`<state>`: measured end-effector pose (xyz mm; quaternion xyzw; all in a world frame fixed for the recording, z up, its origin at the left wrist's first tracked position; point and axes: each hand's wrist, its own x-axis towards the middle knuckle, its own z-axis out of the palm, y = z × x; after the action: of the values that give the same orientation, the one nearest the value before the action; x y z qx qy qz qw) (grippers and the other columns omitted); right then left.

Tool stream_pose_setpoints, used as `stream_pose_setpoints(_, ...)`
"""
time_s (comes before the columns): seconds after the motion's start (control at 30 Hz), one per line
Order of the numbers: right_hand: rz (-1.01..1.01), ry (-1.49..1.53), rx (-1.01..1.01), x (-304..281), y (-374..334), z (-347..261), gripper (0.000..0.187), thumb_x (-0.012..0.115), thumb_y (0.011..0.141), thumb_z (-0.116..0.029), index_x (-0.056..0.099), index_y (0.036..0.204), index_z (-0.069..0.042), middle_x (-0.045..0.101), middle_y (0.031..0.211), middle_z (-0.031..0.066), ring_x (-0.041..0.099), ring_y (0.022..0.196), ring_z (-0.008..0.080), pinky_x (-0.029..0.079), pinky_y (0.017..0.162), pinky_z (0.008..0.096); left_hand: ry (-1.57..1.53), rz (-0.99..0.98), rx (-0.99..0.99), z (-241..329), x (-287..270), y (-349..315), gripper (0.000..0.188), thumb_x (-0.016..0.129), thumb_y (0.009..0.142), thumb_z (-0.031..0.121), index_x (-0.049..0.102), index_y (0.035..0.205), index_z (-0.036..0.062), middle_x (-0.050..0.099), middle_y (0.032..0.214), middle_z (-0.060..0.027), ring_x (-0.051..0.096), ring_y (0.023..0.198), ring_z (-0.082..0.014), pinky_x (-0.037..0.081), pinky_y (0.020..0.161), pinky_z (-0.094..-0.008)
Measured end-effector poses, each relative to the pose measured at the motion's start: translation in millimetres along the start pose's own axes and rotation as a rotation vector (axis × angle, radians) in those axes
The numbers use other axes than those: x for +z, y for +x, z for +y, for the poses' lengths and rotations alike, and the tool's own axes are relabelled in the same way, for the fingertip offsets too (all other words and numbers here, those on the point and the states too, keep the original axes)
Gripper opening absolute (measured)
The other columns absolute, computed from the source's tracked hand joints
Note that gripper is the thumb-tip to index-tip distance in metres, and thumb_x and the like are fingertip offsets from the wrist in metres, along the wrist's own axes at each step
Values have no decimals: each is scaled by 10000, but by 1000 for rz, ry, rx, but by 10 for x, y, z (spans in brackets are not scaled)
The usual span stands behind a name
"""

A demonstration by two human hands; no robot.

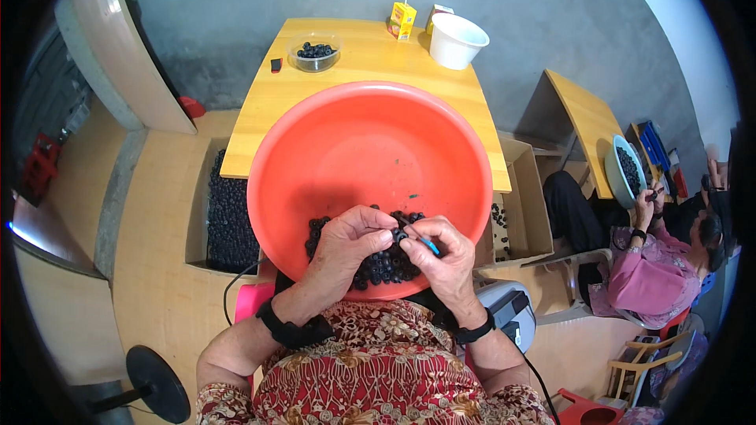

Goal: Manually removing stems or imperfections from small black grapes and placing them in a bowl.

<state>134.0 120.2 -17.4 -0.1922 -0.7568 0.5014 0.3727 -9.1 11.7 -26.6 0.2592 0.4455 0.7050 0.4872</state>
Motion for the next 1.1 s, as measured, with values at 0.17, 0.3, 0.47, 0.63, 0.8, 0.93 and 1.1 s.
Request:
stream_pose_setpoints(0.17, -16, 365, 263, -52, -12, -3, 127, 731, 843, 1, 691, 961, -25, 608, 798, -53, 519, 698, 13, 415, 611, 160, 122, -55, 59, 44, 84, -22, 210, 606, 896, -37, 607, 1102, 6, 668, 1080, -85, 636, 1017, -144, 516, 897, -279)
stream_pose_setpoints(0.3, -35, 388, 269, -63, -9, -13, 160, 729, 836, 11, 693, 989, -18, 622, 850, -25, 539, 742, 27, 429, 639, 168, 119, -79, 158, -30, 51, 15, 168, 640, 897, 14, 617, 1062, 3, 682, 989, -60, 644, 948, -110, 517, 852, -239)
stream_pose_setpoints(0.47, -138, 182, 64, -86, 16, -69, 254, 738, 794, 39, 691, 1040, -2, 636, 975, 64, 589, 849, 102, 474, 721, 223, -177, -63, -140, 45, 40, -62, 122, 657, 927, 139, 597, 981, 48, 652, 932, -37, 615, 816, -81, 515, 764, -227)
stream_pose_setpoints(0.63, -121, 145, 3, -92, -3, -33, 265, 754, 772, 30, 698, 1029, -4, 653, 962, 90, 621, 864, 154, 495, 736, 259, -174, -93, -212, 101, 56, -85, 143, 645, 931, 118, 594, 1043, 45, 658, 948, -41, 643, 841, -107, 543, 790, -239)
stream_pose_setpoints(0.8, -84, 3, -112, -79, -10, -102, 254, 769, 764, 3, 709, 1010, -4, 662, 939, 105, 636, 840, 178, 513, 721, 276, -79, -132, -81, 100, 51, -113, 213, 655, 936, 188, 608, 1071, 31, 655, 944, -44, 643, 866, -106, 534, 792, -230)
stream_pose_setpoints(0.93, -61, -61, -173, -63, -18, -133, 257, 770, 758, 3, 715, 1008, -8, 660, 940, 113, 643, 823, 185, 519, 693, 278, -218, -132, -219, 106, 44, -124, 223, 646, 943, 195, 607, 1083, 26, 657, 950, -45, 651, 872, -112, 543, 796, -239)
stream_pose_setpoints(1.1, -31, -158, -245, -59, -49, -164, 250, 762, 752, 20, 722, 997, -15, 657, 930, 115, 639, 793, 179, 519, 664, 277, -237, -142, -218, 106, 56, -143, 199, 645, 942, 182, 611, 1067, 30, 660, 955, -45, 652, 868, -114, 541, 794, -239)
